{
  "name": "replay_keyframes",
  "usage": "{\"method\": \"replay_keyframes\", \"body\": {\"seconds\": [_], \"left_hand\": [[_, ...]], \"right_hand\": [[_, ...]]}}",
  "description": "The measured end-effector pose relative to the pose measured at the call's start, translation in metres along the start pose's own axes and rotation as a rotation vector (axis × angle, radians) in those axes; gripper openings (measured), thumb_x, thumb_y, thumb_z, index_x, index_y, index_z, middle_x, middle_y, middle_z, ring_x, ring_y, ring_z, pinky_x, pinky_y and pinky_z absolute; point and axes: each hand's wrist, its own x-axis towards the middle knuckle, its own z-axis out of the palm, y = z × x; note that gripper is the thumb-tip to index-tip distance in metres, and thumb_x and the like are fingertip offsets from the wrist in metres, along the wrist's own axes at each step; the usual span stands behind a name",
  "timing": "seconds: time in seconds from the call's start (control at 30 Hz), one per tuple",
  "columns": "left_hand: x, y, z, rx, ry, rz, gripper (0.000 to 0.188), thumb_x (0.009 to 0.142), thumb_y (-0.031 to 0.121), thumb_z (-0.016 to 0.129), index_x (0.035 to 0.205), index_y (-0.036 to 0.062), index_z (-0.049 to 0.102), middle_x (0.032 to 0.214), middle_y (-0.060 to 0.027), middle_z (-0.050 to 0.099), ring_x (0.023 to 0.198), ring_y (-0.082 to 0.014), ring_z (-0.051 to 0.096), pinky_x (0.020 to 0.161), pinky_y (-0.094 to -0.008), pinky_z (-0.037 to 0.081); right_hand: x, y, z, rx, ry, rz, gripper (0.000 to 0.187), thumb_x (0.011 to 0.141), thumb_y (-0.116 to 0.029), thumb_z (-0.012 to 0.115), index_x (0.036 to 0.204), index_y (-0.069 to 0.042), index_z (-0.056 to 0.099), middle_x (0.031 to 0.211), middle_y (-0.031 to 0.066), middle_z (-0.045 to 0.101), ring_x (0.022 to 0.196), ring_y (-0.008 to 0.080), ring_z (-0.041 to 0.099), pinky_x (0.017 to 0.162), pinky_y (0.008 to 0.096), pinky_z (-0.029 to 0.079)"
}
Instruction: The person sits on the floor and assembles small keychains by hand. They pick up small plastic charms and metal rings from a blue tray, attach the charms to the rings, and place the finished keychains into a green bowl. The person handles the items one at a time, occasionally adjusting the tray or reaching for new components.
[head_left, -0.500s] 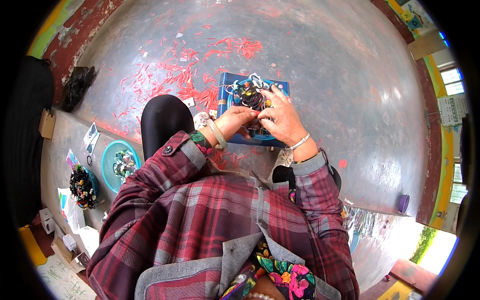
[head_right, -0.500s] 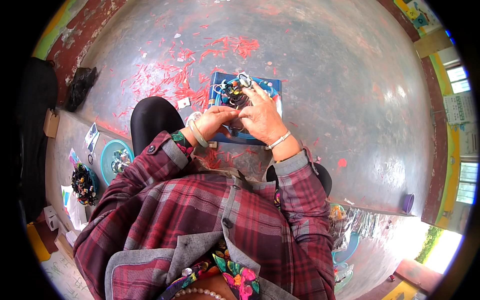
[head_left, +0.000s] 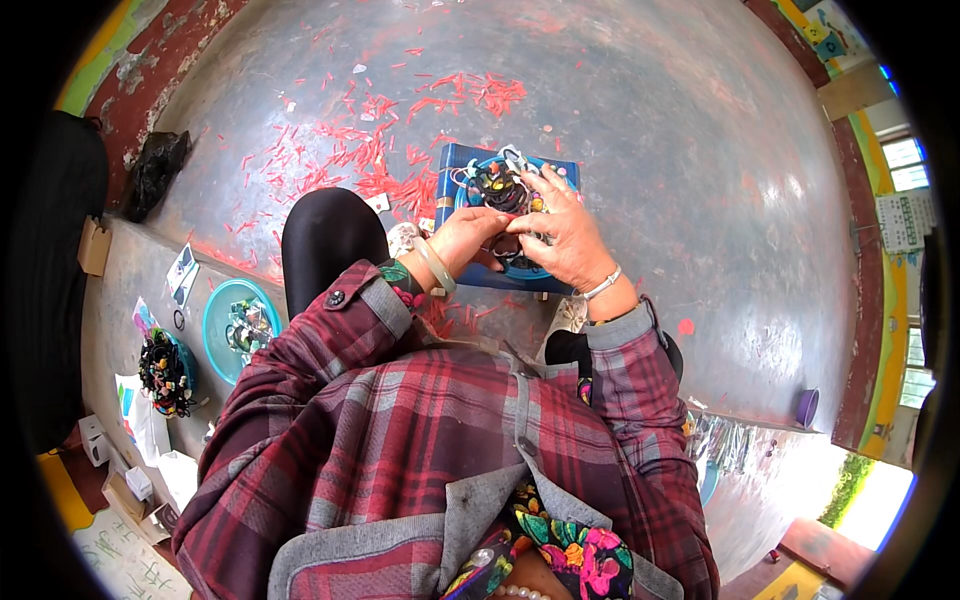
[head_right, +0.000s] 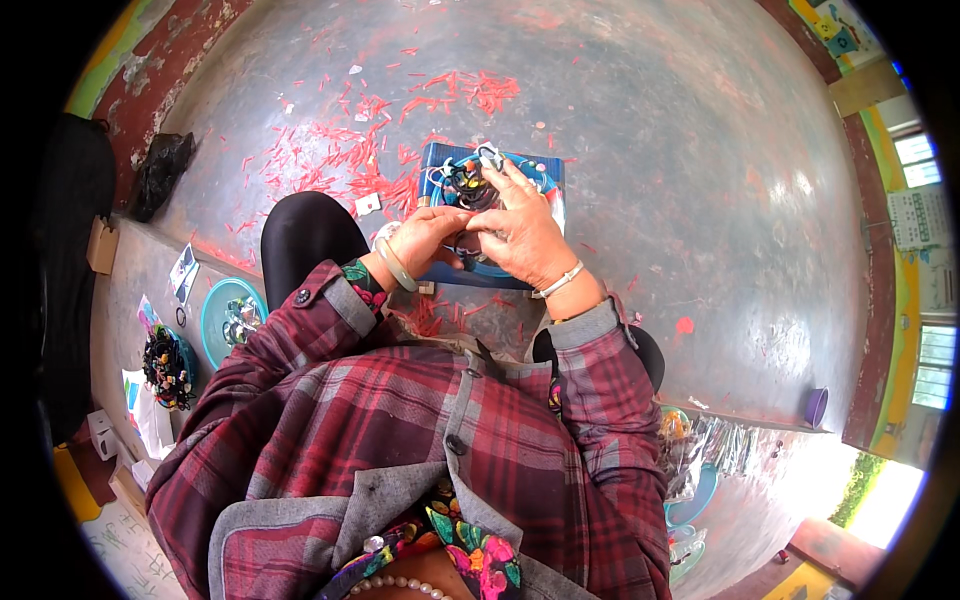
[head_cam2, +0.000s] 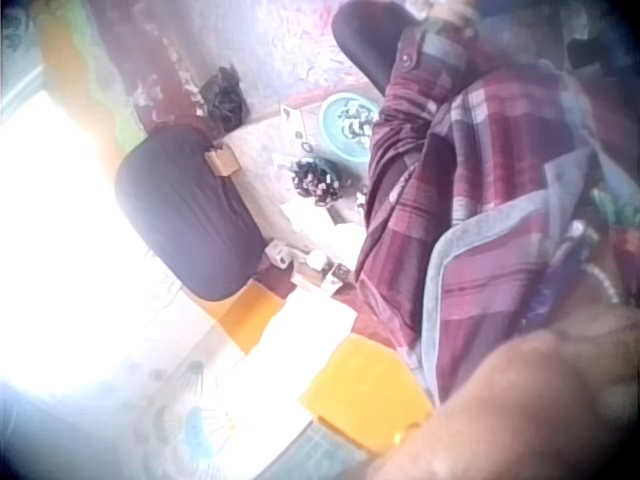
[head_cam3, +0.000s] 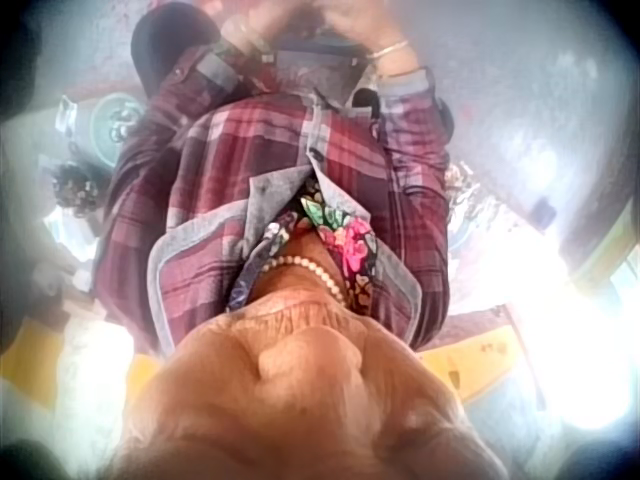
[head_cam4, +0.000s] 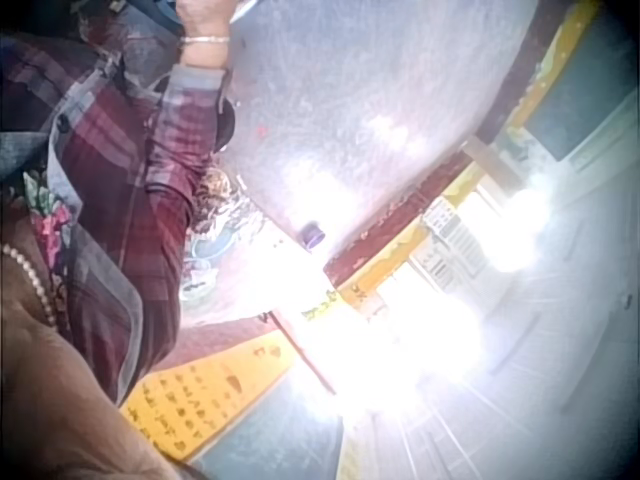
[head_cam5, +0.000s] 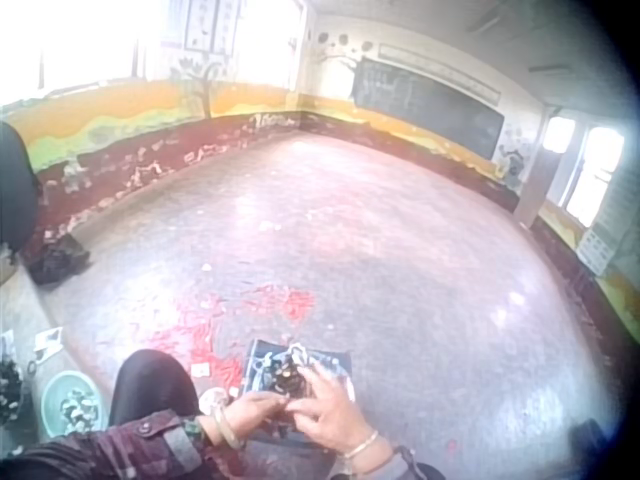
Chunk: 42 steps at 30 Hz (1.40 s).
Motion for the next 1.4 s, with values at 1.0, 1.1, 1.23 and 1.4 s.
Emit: {"method": "replay_keyframes", "body": {"seconds": [1.0,1.1,1.23,1.4], "left_hand": [[0.005,-0.006,-0.001,-0.021,-0.013,0.060,0.029,0.092,0.021,0.044,0.108,-0.0002,0.055,0.094,-0.0083,0.060,0.080,-0.0164,0.060,0.058,-0.0286,0.054],[0.006,-0.008,0.001,0.048,-0.035,0.074,0.030,0.093,0.021,0.043,0.109,-0.0009,0.055,0.093,-0.0080,0.060,0.079,-0.0160,0.059,0.059,-0.0288,0.054],[0.008,-0.011,-0.002,0.028,-0.023,0.064,0.032,0.093,0.022,0.041,0.112,-0.0005,0.054,0.094,-0.0076,0.060,0.081,-0.0151,0.059,0.062,-0.0286,0.053],[0.005,0.002,-0.002,-0.225,-0.003,0.076,0.030,0.093,0.021,0.041,0.109,0.0009,0.056,0.090,-0.0062,0.060,0.079,-0.0146,0.059,0.066,-0.0282,0.052]], "right_hand": [[-0.006,0.004,0.016,-0.114,0.001,0.081,0.015,0.073,-0.013,0.061,0.086,-0.008,0.067,0.117,0.0159,0.053,0.118,0.0378,0.041,0.097,0.0419,0.034],[-0.009,0.009,0.020,-0.115,-0.065,0.031,0.015,0.071,-0.012,0.059,0.083,-0.005,0.067,0.110,0.0188,0.056,0.111,0.0392,0.046,0.094,0.0416,0.037],[-0.009,0.007,0.022,-0.058,0.010,0.056,0.018,0.070,-0.011,0.060,0.086,-0.004,0.063,0.104,0.0179,0.058,0.105,0.0356,0.050,0.089,0.0404,0.040],[-0.001,-0.007,0.013,0.226,0.144,0.431,0.024,0.071,-0.011,0.065,0.094,-0.003,0.059,0.096,0.0105,0.061,0.090,0.0230,0.058,0.076,0.0321,0.046]]}}
